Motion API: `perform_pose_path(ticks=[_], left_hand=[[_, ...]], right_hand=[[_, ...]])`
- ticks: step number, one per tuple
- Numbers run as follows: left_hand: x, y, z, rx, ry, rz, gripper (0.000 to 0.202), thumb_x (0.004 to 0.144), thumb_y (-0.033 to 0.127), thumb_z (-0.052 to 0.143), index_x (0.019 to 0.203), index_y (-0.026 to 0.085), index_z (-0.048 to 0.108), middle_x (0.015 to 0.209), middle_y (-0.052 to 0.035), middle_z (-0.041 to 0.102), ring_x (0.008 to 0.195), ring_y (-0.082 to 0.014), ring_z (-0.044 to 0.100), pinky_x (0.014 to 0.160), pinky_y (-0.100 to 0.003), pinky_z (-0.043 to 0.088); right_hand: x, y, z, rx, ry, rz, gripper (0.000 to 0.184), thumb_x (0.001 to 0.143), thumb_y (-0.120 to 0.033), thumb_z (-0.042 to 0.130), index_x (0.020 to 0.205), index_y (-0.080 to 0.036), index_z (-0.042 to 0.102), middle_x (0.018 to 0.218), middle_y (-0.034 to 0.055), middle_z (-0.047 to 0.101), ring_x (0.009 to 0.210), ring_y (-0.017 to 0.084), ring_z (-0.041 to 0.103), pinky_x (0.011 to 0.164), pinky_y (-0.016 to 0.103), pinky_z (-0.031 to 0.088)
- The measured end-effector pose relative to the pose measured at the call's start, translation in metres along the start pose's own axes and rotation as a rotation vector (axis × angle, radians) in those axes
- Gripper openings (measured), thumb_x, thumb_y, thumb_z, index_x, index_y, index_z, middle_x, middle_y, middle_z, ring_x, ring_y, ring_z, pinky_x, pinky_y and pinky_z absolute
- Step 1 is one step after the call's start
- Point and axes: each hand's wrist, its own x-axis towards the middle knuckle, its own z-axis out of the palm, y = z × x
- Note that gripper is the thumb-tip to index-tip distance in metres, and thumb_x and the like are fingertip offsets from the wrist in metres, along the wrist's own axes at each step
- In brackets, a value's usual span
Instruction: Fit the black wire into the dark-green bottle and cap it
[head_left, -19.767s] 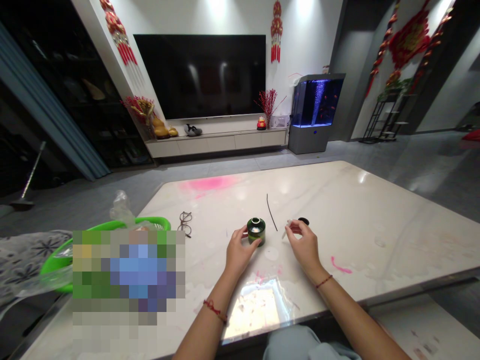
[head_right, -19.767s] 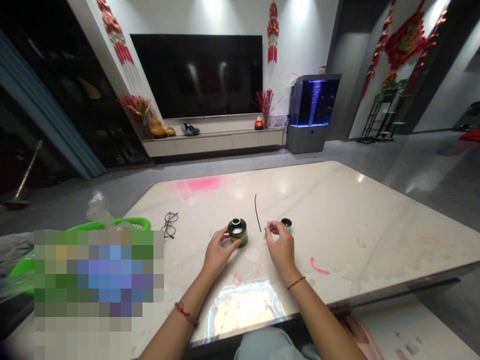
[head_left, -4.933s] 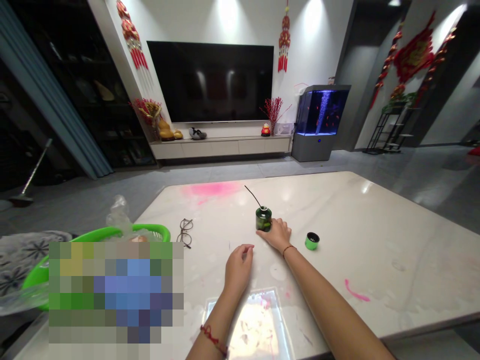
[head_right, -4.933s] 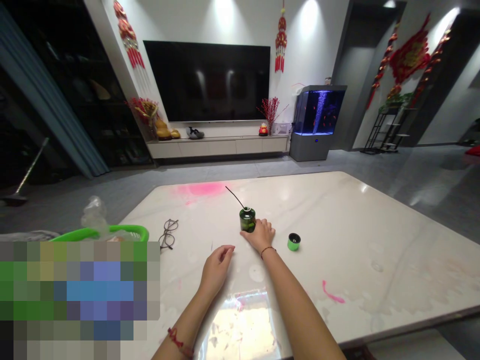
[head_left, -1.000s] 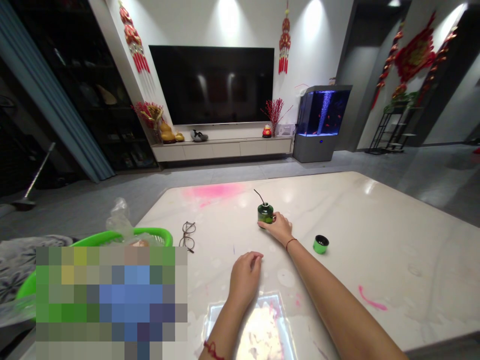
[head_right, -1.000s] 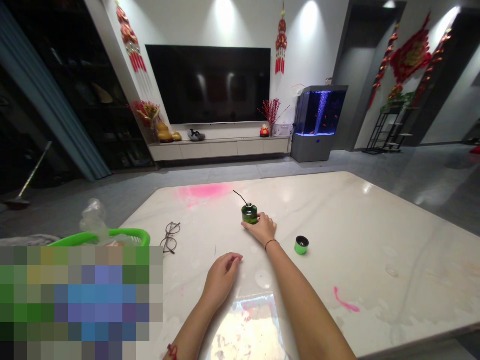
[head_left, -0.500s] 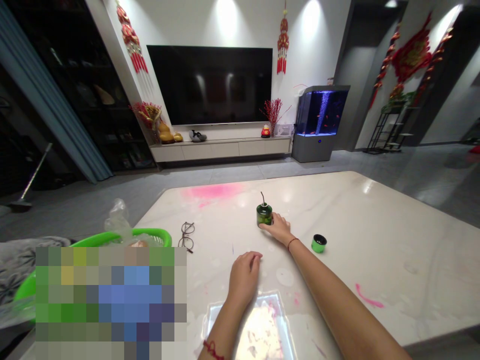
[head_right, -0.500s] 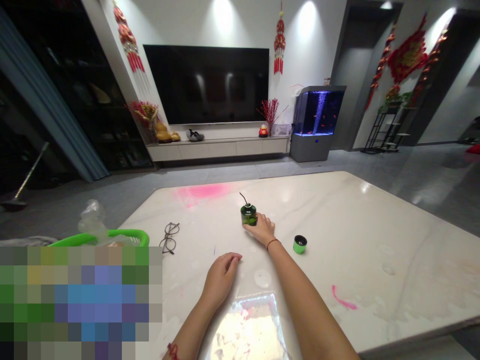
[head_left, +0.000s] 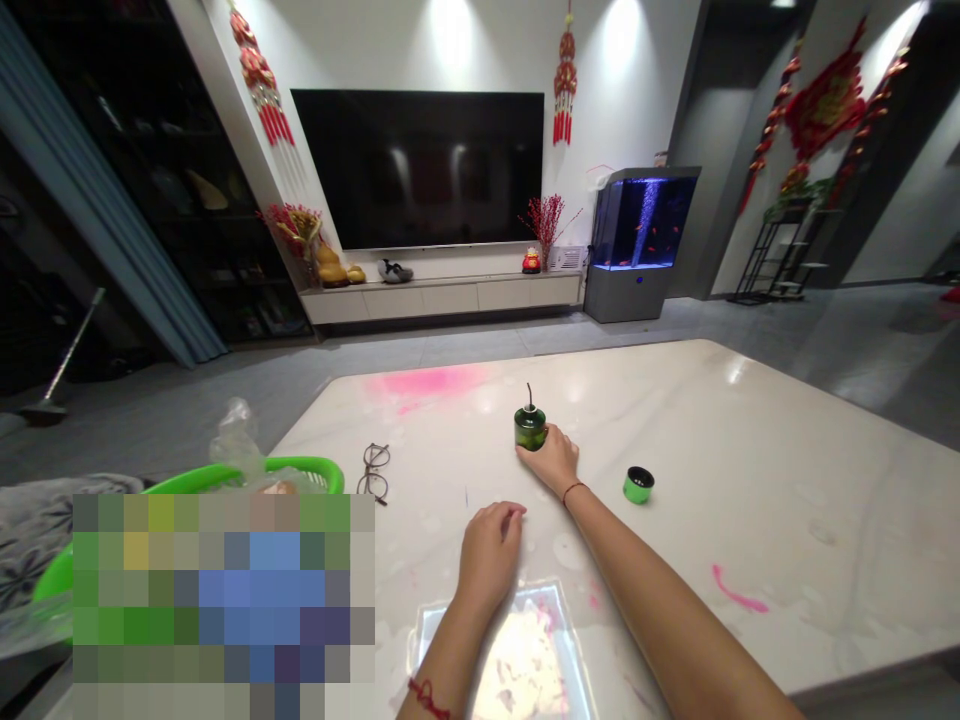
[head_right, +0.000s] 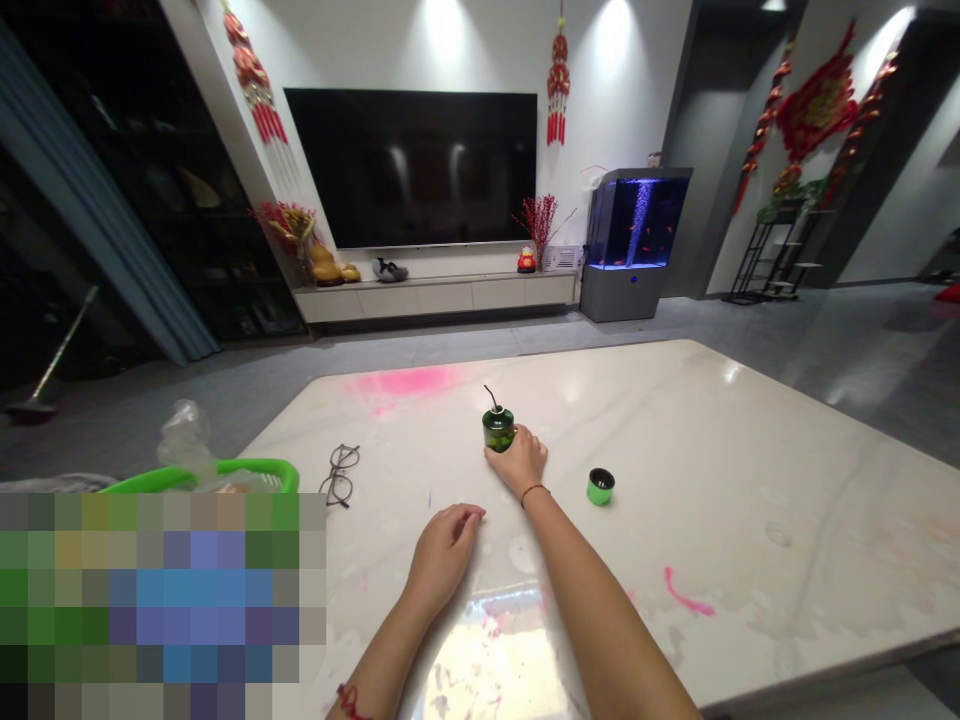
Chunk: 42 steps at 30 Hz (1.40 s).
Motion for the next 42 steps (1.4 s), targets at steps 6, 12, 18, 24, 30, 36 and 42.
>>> perform_pose_path(ticks=[6,12,18,24,30,36,42], left_hand=[[-0.0005,0.0009,-0.0010,-0.007,0.002,-0.001,0.028,0.083,0.027,0.038,0.083,0.019,0.065,0.087,-0.0045,0.068,0.086,-0.0198,0.058,0.081,-0.032,0.042],[-0.0006,0.0007,-0.0003,0.003,0.000,0.000,0.027,0.083,0.027,0.038,0.080,0.019,0.064,0.084,-0.0044,0.067,0.084,-0.0195,0.058,0.079,-0.032,0.041],[-0.0006,0.0002,0.0010,0.006,-0.005,-0.004,0.027,0.084,0.026,0.037,0.080,0.019,0.063,0.085,-0.0042,0.067,0.086,-0.0193,0.058,0.081,-0.033,0.040],[-0.0011,-0.0005,0.0008,0.001,0.003,0.009,0.027,0.084,0.027,0.037,0.081,0.020,0.063,0.085,-0.0038,0.067,0.086,-0.0187,0.058,0.080,-0.032,0.041],[-0.0017,-0.0007,0.0002,0.002,-0.004,0.009,0.028,0.084,0.028,0.036,0.082,0.020,0.063,0.086,-0.0045,0.067,0.087,-0.0192,0.058,0.081,-0.032,0.041],[-0.0016,0.0012,-0.0013,-0.006,-0.005,0.004,0.028,0.084,0.027,0.037,0.082,0.020,0.063,0.087,-0.0044,0.067,0.088,-0.0196,0.058,0.082,-0.033,0.041],[-0.0014,0.0005,-0.0002,-0.001,-0.001,0.010,0.027,0.084,0.027,0.037,0.082,0.019,0.063,0.086,-0.0043,0.067,0.087,-0.0194,0.058,0.080,-0.032,0.041]], right_hand=[[0.0020,0.0043,0.0001,0.016,-0.045,0.029,0.053,0.061,-0.038,0.061,0.108,-0.017,0.050,0.093,0.0084,0.066,0.095,0.026,0.058,0.089,0.037,0.036],[0.0014,0.0068,0.0018,0.037,-0.055,-0.039,0.046,0.065,-0.034,0.056,0.109,-0.019,0.050,0.102,0.0077,0.063,0.100,0.026,0.056,0.090,0.037,0.036],[-0.0015,0.0050,0.0055,0.005,0.024,-0.038,0.068,0.061,-0.050,0.063,0.116,-0.014,0.045,0.110,0.0154,0.058,0.106,0.030,0.053,0.091,0.039,0.037],[-0.0014,0.0062,0.0055,0.030,0.021,-0.058,0.059,0.063,-0.045,0.064,0.111,-0.016,0.046,0.107,0.0115,0.061,0.103,0.028,0.056,0.089,0.038,0.038],[-0.0001,0.0062,0.0032,0.064,-0.005,-0.050,0.054,0.064,-0.038,0.061,0.111,-0.017,0.044,0.096,0.0079,0.065,0.096,0.025,0.059,0.089,0.035,0.038],[0.0003,0.0056,0.0032,0.060,-0.037,-0.033,0.053,0.064,-0.035,0.061,0.111,-0.019,0.044,0.100,0.0082,0.063,0.098,0.025,0.058,0.090,0.034,0.037],[0.0001,0.0070,0.0051,0.075,0.024,-0.012,0.065,0.060,-0.047,0.066,0.114,-0.017,0.045,0.110,0.0132,0.056,0.105,0.028,0.053,0.089,0.036,0.039]])
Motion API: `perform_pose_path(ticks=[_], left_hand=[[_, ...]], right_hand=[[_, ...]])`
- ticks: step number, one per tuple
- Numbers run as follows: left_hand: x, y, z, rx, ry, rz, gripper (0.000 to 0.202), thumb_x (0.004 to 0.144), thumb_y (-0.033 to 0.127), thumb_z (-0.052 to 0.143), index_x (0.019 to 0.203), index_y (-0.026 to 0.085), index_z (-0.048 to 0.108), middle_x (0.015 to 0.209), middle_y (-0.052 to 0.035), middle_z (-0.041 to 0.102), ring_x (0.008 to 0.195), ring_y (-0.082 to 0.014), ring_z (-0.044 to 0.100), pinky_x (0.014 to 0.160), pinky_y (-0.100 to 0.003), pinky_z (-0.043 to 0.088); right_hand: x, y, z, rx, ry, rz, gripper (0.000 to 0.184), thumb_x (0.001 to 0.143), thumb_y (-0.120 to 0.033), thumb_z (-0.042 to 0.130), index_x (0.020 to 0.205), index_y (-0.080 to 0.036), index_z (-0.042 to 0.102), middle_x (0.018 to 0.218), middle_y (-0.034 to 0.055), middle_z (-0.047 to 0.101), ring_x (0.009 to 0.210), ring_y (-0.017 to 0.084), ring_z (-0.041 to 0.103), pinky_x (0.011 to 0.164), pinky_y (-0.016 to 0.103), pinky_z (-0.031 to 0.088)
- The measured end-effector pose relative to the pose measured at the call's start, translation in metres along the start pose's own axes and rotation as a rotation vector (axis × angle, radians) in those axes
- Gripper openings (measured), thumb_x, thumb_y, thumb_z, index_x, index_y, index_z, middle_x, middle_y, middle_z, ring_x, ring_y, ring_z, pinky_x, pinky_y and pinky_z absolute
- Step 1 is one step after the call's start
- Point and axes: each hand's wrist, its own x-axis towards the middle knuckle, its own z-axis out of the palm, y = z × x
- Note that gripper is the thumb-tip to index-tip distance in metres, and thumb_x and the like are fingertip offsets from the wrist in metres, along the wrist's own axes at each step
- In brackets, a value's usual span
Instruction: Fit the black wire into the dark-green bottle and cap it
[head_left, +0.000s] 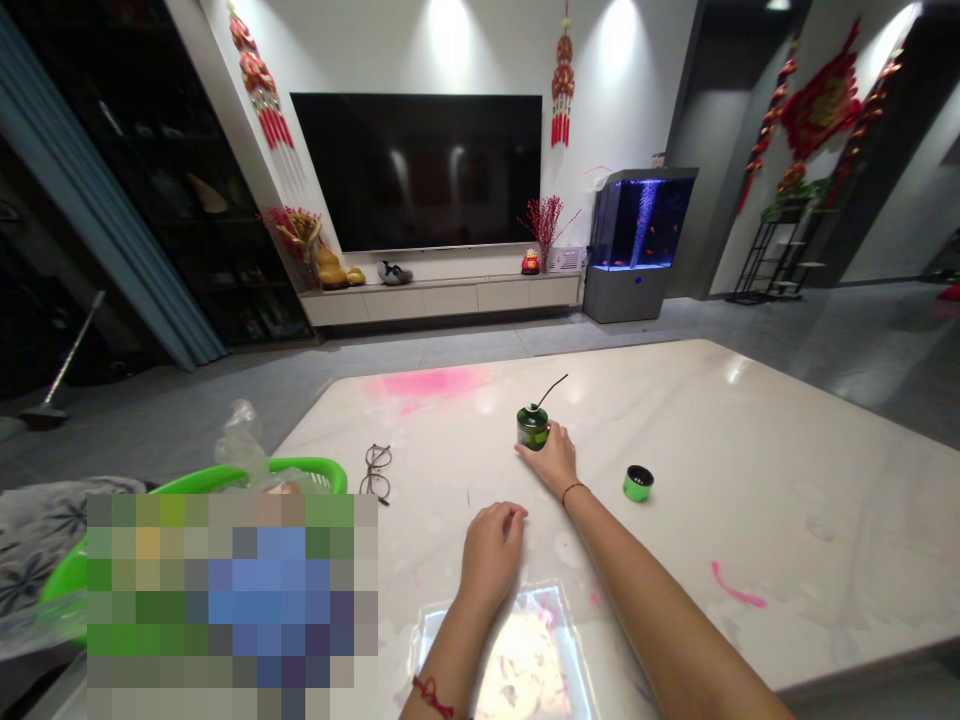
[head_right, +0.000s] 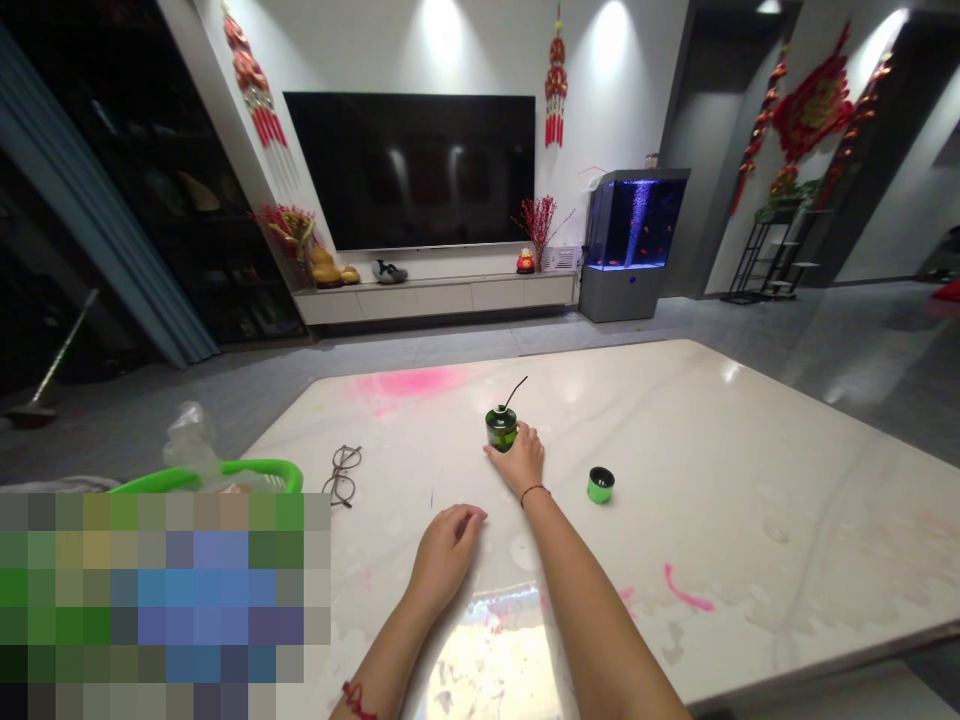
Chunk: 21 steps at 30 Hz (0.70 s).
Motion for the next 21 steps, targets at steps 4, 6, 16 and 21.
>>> perform_pose_path(ticks=[4,6,16,21], left_hand=[[0.0002,-0.0007,0.0002,0.016,-0.006,-0.001,0.027,0.084,0.027,0.037,0.082,0.019,0.064,0.086,-0.0049,0.067,0.087,-0.0199,0.058,0.081,-0.033,0.040],[0.0002,-0.0006,-0.0001,0.019,-0.006,0.001,0.028,0.084,0.027,0.038,0.082,0.019,0.064,0.086,-0.0051,0.067,0.087,-0.0200,0.058,0.081,-0.033,0.040],[0.0004,0.0002,-0.0006,0.015,-0.017,-0.003,0.028,0.084,0.027,0.036,0.082,0.019,0.063,0.087,-0.0050,0.067,0.087,-0.0198,0.058,0.081,-0.033,0.041],[0.0004,0.0007,-0.0009,0.020,-0.013,-0.008,0.028,0.084,0.026,0.037,0.082,0.019,0.064,0.086,-0.0050,0.067,0.087,-0.0198,0.058,0.081,-0.033,0.041]], right_hand=[[0.0007,0.0016,0.0004,0.035,0.010,-0.007,0.063,0.060,-0.047,0.067,0.112,-0.017,0.046,0.108,0.0117,0.057,0.104,0.026,0.054,0.089,0.036,0.040],[0.0012,0.0021,0.0007,0.048,0.015,-0.006,0.061,0.059,-0.046,0.067,0.109,-0.017,0.047,0.106,0.0112,0.058,0.102,0.026,0.055,0.088,0.036,0.040],[0.0019,0.0025,0.0009,0.071,0.063,0.006,0.052,0.058,-0.041,0.065,0.101,-0.014,0.052,0.101,0.0125,0.059,0.098,0.026,0.055,0.087,0.034,0.042],[0.0023,0.0030,0.0013,0.061,0.071,0.014,0.054,0.058,-0.040,0.064,0.104,-0.014,0.053,0.103,0.0143,0.058,0.101,0.028,0.054,0.089,0.035,0.041]])
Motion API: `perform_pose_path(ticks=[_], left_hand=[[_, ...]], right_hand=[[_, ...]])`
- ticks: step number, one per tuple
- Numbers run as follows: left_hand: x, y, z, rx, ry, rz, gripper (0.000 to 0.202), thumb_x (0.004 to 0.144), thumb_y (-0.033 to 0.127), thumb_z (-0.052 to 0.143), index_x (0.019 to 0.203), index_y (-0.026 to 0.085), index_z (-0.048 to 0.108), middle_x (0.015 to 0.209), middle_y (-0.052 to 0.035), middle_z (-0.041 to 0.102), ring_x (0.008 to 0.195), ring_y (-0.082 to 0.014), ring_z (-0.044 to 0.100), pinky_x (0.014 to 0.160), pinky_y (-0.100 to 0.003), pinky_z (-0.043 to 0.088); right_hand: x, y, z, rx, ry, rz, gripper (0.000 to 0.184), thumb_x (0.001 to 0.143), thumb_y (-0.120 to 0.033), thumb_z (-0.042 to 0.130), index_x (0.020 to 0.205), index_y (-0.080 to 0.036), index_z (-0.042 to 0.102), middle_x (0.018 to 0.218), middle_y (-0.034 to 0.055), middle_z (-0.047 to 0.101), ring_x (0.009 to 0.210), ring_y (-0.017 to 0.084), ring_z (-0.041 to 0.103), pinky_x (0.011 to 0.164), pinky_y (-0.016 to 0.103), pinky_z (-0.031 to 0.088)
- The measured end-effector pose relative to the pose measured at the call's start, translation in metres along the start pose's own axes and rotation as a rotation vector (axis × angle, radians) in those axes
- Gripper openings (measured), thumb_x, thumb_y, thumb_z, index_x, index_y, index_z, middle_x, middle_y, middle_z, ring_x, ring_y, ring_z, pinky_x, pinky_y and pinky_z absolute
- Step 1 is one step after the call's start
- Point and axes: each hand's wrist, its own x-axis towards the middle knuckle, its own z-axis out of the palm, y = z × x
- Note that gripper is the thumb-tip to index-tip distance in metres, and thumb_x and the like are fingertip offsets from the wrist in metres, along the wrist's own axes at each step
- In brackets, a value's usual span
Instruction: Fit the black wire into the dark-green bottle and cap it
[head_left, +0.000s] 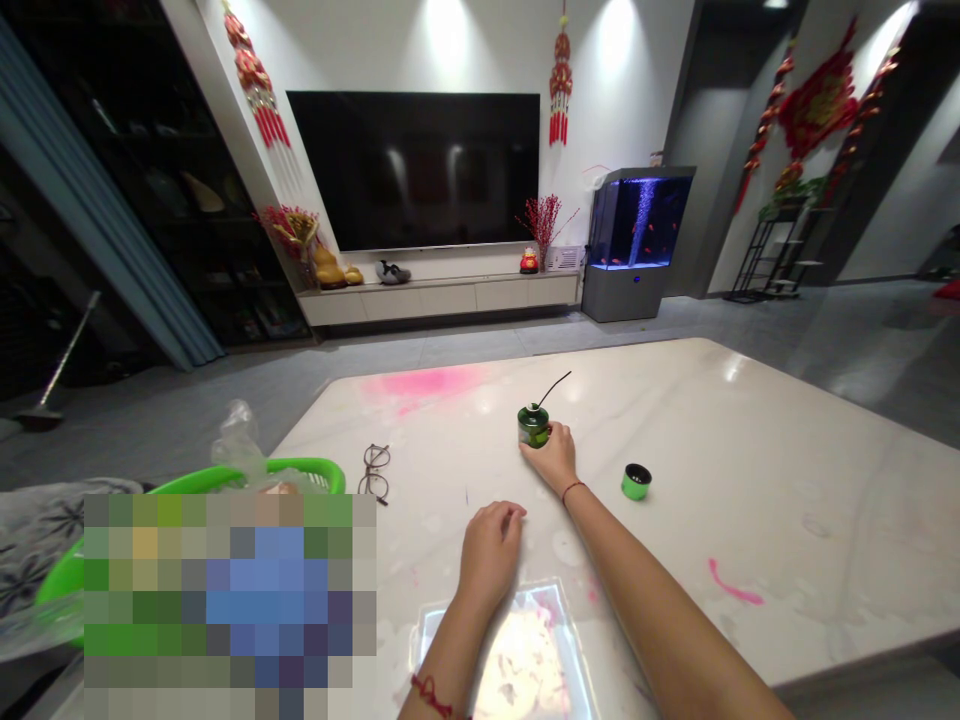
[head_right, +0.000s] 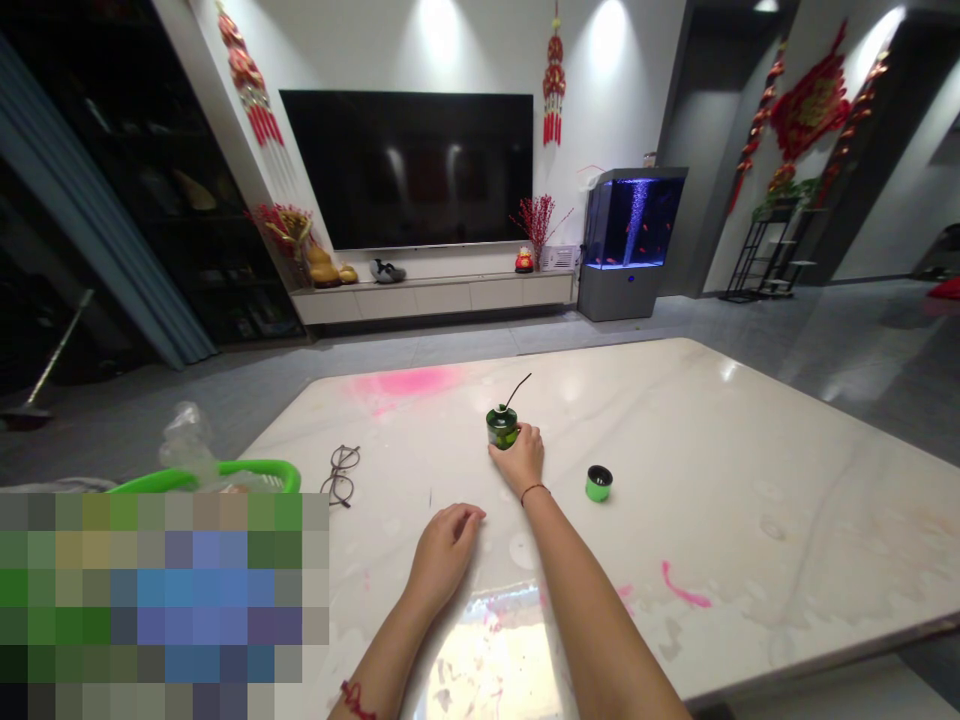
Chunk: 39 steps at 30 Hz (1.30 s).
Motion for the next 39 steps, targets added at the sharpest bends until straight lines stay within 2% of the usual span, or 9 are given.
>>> perform_pose_path(ticks=[16,19,23,30,36,39], left_hand=[[-0.0003,0.0003,0.0003,-0.005,0.000,0.001,0.027,0.084,0.027,0.038,0.083,0.019,0.064,0.087,-0.0051,0.067,0.087,-0.0200,0.058,0.082,-0.033,0.041],[-0.0004,0.0009,-0.0005,-0.004,0.007,0.003,0.027,0.083,0.026,0.038,0.082,0.019,0.064,0.086,-0.0046,0.067,0.087,-0.0195,0.058,0.081,-0.032,0.041],[-0.0007,0.0012,-0.0005,0.002,0.005,0.010,0.027,0.084,0.027,0.037,0.081,0.020,0.064,0.086,-0.0046,0.067,0.086,-0.0196,0.058,0.080,-0.032,0.041],[-0.0034,0.0030,0.0017,0.030,0.008,0.021,0.027,0.084,0.025,0.037,0.081,0.020,0.063,0.086,-0.0042,0.067,0.087,-0.0200,0.057,0.081,-0.033,0.040],[-0.0033,0.0031,0.0014,0.025,0.007,0.021,0.026,0.084,0.024,0.038,0.081,0.020,0.063,0.085,-0.0043,0.067,0.086,-0.0198,0.057,0.080,-0.033,0.040],[-0.0026,0.0015,0.0023,0.026,0.007,0.025,0.026,0.084,0.024,0.038,0.082,0.019,0.063,0.085,-0.0040,0.067,0.086,-0.0195,0.057,0.080,-0.033,0.040]], right_hand=[[-0.0017,-0.0028,-0.0023,-0.031,-0.025,0.002,0.054,0.061,-0.041,0.062,0.107,-0.014,0.052,0.103,0.0134,0.057,0.099,0.028,0.055,0.088,0.035,0.041],[-0.0020,-0.0036,-0.0021,-0.023,-0.031,-0.004,0.061,0.062,-0.042,0.063,0.113,-0.013,0.047,0.109,0.0143,0.056,0.103,0.028,0.053,0.090,0.036,0.039],[-0.0021,-0.0041,-0.0022,0.002,-0.041,0.002,0.074,0.059,-0.052,0.065,0.118,-0.014,0.042,0.114,0.0147,0.056,0.106,0.027,0.053,0.091,0.037,0.038],[-0.0019,-0.0030,-0.0042,0.036,-0.130,-0.029,0.070,0.067,-0.048,0.061,0.126,-0.023,0.035,0.114,0.0045,0.061,0.105,0.023,0.054,0.092,0.036,0.035],[-0.0044,-0.0044,-0.0035,-0.070,-0.135,-0.062,0.080,0.062,-0.049,0.065,0.129,-0.017,0.035,0.111,0.0101,0.061,0.106,0.027,0.053,0.093,0.037,0.035],[-0.0049,-0.0044,-0.0029,-0.101,-0.119,-0.069,0.074,0.062,-0.046,0.066,0.124,-0.014,0.039,0.110,0.0119,0.061,0.105,0.027,0.054,0.091,0.036,0.036]])
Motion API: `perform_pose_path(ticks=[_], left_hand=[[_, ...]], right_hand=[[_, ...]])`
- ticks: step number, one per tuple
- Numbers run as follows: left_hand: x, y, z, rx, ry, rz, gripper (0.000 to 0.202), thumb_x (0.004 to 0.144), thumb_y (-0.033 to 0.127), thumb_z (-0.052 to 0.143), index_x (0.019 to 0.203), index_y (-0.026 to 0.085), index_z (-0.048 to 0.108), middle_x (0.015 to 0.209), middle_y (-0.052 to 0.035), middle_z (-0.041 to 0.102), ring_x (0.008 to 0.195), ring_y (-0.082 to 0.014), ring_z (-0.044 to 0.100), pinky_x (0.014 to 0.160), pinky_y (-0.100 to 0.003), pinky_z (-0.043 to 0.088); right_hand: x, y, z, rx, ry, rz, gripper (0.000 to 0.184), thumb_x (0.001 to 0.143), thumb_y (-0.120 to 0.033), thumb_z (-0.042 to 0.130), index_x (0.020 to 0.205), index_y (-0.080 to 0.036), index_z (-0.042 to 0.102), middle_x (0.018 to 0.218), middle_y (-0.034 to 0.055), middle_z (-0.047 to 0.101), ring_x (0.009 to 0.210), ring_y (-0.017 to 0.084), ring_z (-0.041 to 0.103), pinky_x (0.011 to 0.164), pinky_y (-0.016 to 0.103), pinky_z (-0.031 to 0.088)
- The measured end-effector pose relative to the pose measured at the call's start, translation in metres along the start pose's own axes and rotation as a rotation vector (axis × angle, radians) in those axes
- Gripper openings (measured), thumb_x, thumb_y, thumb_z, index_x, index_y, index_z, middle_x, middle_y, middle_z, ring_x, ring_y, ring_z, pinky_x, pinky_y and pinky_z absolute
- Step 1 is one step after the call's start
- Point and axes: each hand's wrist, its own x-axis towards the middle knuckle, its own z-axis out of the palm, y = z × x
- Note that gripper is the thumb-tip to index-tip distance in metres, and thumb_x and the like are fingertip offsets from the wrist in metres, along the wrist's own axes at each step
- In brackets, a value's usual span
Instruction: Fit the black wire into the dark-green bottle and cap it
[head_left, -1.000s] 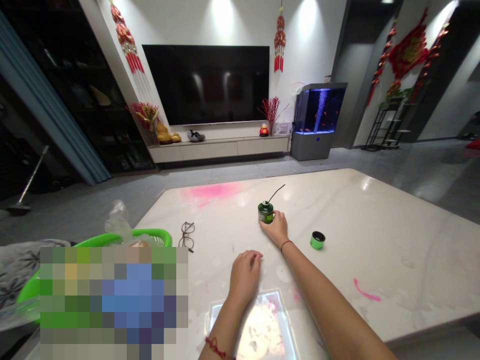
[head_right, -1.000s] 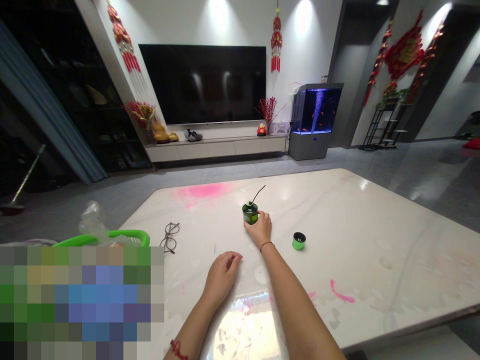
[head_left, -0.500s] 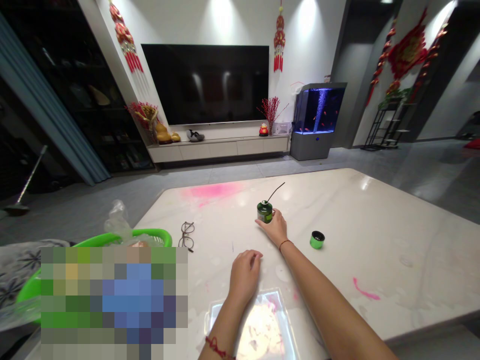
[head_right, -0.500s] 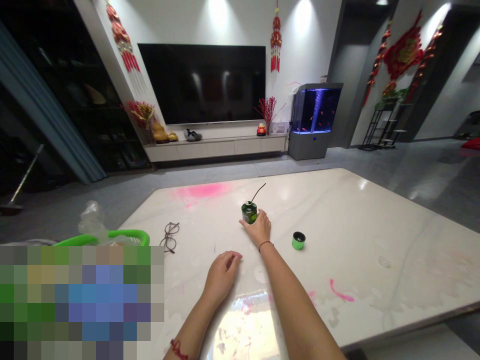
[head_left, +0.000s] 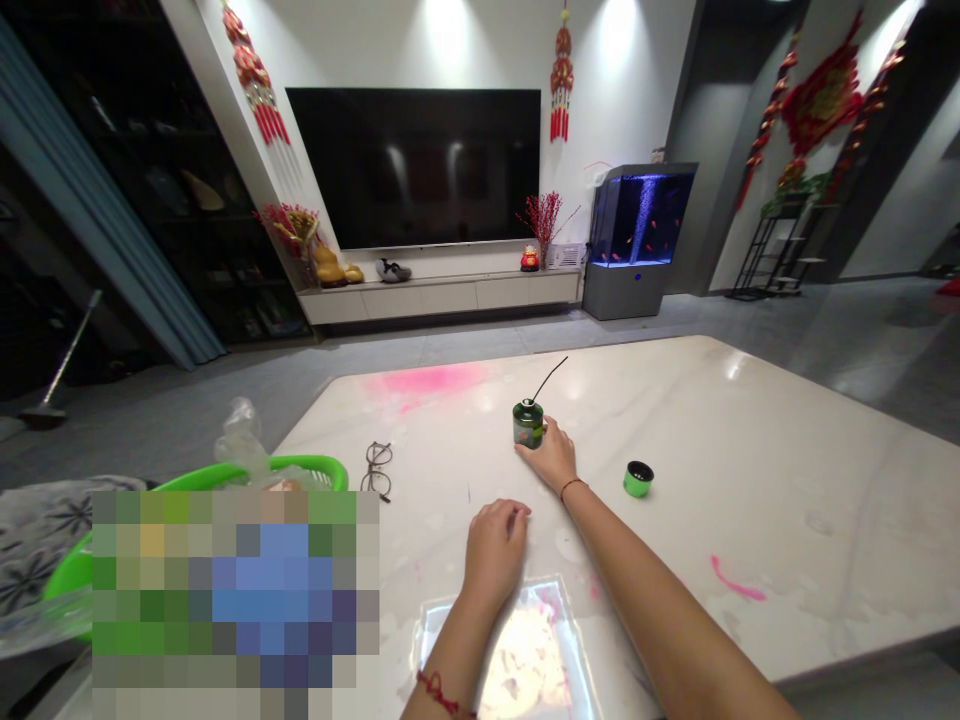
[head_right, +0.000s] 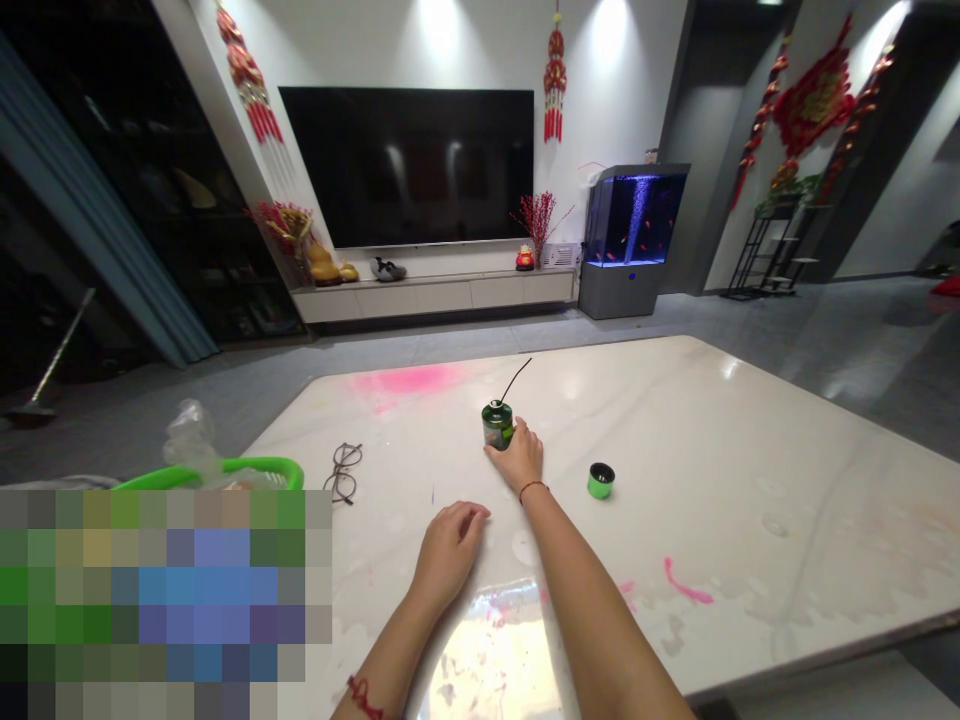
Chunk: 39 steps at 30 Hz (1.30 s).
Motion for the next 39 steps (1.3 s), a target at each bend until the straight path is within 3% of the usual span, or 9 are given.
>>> perform_pose_path(ticks=[8,11,16,23,33,39], left_hand=[[0.0016,-0.0019,0.0010,-0.007,-0.010,-0.006,0.026,0.084,0.025,0.038,0.083,0.019,0.063,0.087,-0.0041,0.067,0.087,-0.0198,0.057,0.081,-0.034,0.039],[0.0013,-0.0015,0.0004,-0.006,-0.006,-0.005,0.026,0.084,0.025,0.038,0.083,0.019,0.063,0.086,-0.0040,0.067,0.087,-0.0199,0.057,0.082,-0.034,0.040],[0.0006,0.0014,-0.0006,0.001,0.000,-0.006,0.026,0.084,0.024,0.038,0.081,0.020,0.063,0.086,-0.0040,0.067,0.087,-0.0198,0.057,0.081,-0.034,0.040],[-0.0005,0.0028,0.0001,0.017,0.006,-0.001,0.025,0.083,0.022,0.039,0.082,0.019,0.064,0.087,-0.0042,0.067,0.088,-0.0196,0.057,0.083,-0.035,0.040],[0.0000,0.0020,0.0002,0.019,0.002,-0.001,0.024,0.083,0.022,0.040,0.082,0.020,0.064,0.087,-0.0038,0.067,0.087,-0.0196,0.057,0.082,-0.034,0.040],[0.0001,0.0014,0.0003,0.014,0.006,0.003,0.025,0.083,0.023,0.039,0.082,0.020,0.064,0.086,-0.0040,0.067,0.088,-0.0198,0.057,0.082,-0.035,0.040]], right_hand=[[0.0005,0.0005,0.0002,-0.008,0.003,0.006,0.054,0.064,-0.039,0.064,0.111,-0.016,0.048,0.097,0.0102,0.064,0.098,0.024,0.056,0.087,0.032,0.038],[-0.0007,-0.0009,-0.0010,-0.035,-0.009,-0.011,0.053,0.064,-0.038,0.064,0.110,-0.017,0.049,0.096,0.0096,0.064,0.098,0.024,0.056,0.087,0.032,0.038],[-0.0026,-0.0044,-0.0019,-0.084,-0.008,-0.051,0.063,0.058,-0.050,0.068,0.110,-0.018,0.052,0.102,0.0089,0.062,0.100,0.026,0.054,0.087,0.034,0.037],[-0.0019,-0.0058,-0.0012,-0.122,0.006,-0.033,0.047,0.066,-0.047,0.063,0.102,-0.018,0.057,0.101,0.0108,0.061,0.099,0.027,0.054,0.085,0.034,0.037],[0.0006,-0.0013,0.0002,-0.012,0.008,0.015,0.059,0.064,-0.032,0.061,0.118,-0.017,0.043,0.103,0.0091,0.063,0.100,0.025,0.055,0.087,0.033,0.038],[-0.0005,-0.0037,-0.0001,-0.047,0.004,-0.008,0.064,0.063,-0.043,0.064,0.118,-0.017,0.044,0.108,0.0110,0.061,0.102,0.026,0.054,0.089,0.035,0.037]])
